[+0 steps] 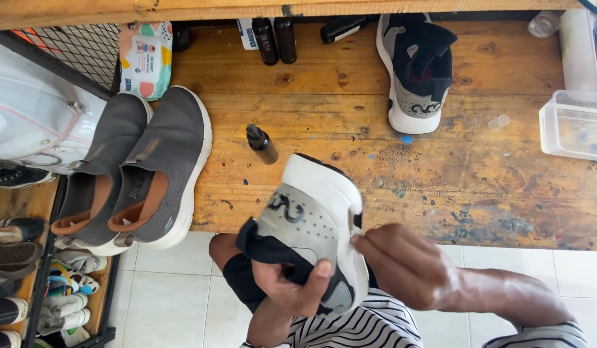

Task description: Cleaning the midsole of a sneaker using a cleaning solution and a small cloth/cotton pad.

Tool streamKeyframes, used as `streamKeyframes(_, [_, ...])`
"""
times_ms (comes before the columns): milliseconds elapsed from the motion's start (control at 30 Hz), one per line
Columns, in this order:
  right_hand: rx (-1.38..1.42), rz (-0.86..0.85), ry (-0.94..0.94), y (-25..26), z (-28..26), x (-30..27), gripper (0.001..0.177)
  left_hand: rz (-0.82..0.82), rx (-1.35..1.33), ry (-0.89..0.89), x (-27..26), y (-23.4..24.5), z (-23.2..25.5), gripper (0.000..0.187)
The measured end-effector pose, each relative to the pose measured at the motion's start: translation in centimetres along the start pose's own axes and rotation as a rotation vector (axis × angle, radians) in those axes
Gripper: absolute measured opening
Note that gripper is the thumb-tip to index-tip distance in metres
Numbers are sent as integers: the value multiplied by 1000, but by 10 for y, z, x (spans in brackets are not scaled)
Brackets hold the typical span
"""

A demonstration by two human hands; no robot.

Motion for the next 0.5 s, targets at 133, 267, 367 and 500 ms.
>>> streamKeyframes(133, [-55,96,-49,10,14,11,14,-76,-70,26,8,-7,2,83])
streamKeyframes(267, [33,-2,-80,11,8,15,11,-52,-76,23,16,-5,0,77])
streamKeyframes(367, [232,-208,-126,10,4,8,18,-4,-127,-16,20,4,-1,80])
streamKeyframes(500, [377,-159,-234,25,13,-8,23,52,-247,114,28,10,-7,71])
Point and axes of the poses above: each hand's wrist, its own x-axis towards the middle knuckle, its own y-axis out of the back of the hand, z = x × y, the point moved 5 cm from there along x, towards the middle knuckle, and after that the axes turned 6 degrees about -z, right-handed, at the moved point
